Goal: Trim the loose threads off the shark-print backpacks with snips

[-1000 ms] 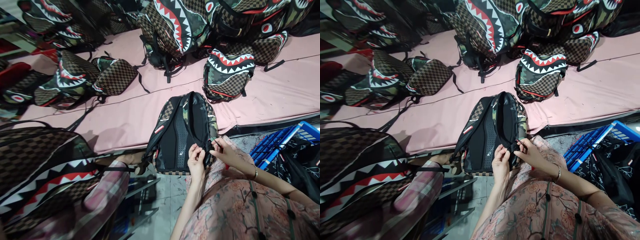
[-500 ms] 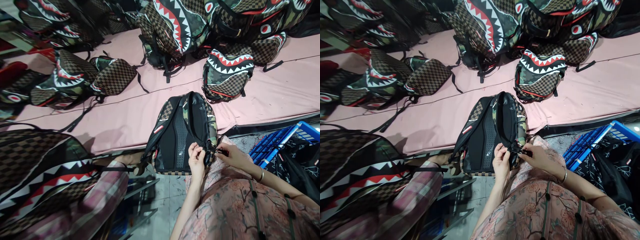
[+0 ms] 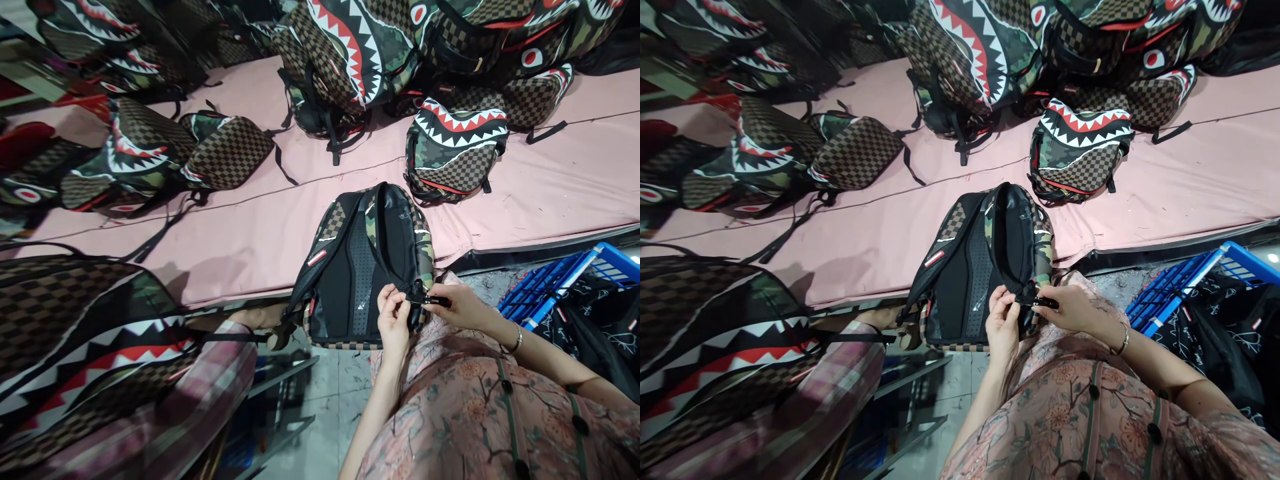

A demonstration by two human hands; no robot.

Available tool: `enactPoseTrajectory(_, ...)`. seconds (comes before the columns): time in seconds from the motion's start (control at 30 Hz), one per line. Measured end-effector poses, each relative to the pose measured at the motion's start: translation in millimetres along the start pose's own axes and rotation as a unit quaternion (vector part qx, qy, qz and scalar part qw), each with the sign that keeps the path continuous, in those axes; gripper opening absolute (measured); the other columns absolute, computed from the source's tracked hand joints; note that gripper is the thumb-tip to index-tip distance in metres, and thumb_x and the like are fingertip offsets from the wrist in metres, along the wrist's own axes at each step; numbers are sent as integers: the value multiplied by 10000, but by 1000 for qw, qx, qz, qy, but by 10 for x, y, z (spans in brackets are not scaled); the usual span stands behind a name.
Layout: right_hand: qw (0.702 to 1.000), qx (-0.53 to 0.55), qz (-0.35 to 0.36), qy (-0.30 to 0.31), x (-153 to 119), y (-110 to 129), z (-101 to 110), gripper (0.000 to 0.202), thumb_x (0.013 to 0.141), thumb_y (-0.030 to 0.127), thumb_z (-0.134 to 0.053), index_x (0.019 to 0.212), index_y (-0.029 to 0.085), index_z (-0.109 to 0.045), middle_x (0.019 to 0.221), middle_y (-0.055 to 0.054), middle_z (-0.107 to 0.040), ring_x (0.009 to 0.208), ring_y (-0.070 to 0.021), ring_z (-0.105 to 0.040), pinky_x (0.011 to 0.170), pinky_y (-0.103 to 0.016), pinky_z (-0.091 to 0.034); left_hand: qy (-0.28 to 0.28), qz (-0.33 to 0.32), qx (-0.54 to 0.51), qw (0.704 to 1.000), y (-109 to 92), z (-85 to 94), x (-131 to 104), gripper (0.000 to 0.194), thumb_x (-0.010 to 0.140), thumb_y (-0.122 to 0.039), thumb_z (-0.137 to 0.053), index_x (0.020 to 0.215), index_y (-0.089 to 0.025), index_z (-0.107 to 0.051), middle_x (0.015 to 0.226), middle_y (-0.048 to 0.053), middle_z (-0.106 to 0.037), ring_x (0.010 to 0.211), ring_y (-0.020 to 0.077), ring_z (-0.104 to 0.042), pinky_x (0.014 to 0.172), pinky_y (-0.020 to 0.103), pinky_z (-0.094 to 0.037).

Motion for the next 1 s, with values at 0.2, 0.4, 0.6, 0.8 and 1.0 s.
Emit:
enactPoseTrajectory(0.2,996,91,2,0,43,-7,-9,241,844,364,-489,733,166,-571,636,12,-521,572,-95,-443,552,-198,-327,-5,5,-15,1000,22,-1,-4,149,725,-312,-608,768,-172,-637,1158,74,-445,1110,192,-449,988,331,-316)
enactPoseTrajectory(0.4,975,183,-88,-89,73,-128,-56,264,893,357,-370,793,179,-537,715,12,-511,656,-109,-466,608,-210,-373,-28,22,4,999,19,89,38,189,702,-353,-626,755,-173,-647,1144,78,-467,1093,193,-461,982,333,-322)
enactPoseTrajectory(0.6,990,108,-58,-72,79,-413,-317,259,732,396,-637,865,178,-596,771,-21,-612,693,-147,-531,627,-238,-394,-1,9,105,994,-124,152,75,191,708,-357,-604,714,-173,-651,1078,90,-477,1053,218,-475,942,377,-364)
enactPoseTrajectory(0.8,992,97,-68,-40,-76,-445,-483,300,749,401,-616,603,142,-576,571,10,-546,539,-100,-439,519,-206,-327,32,-83,327,941,-326,158,129,77,669,-211,-584,605,-177,-613,1033,85,-483,992,242,-483,891,431,-389)
enactPoseTrajectory(1.0,970,188,-91,126,-225,-277,-272,251,690,322,-642,553,140,-536,509,56,-409,508,-71,-347,484,-190,-264,19,-233,437,868,-535,126,72,106,703,-82,-512,690,-178,-555,994,84,-551,982,253,-486,800,430,-425)
Point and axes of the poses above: each hand's wrist, its own x-axis towards the middle knuckle, its own z-axis out of the back of the hand, y = z × x, the point moved 3 cm from there along x, towards the middle knuckle
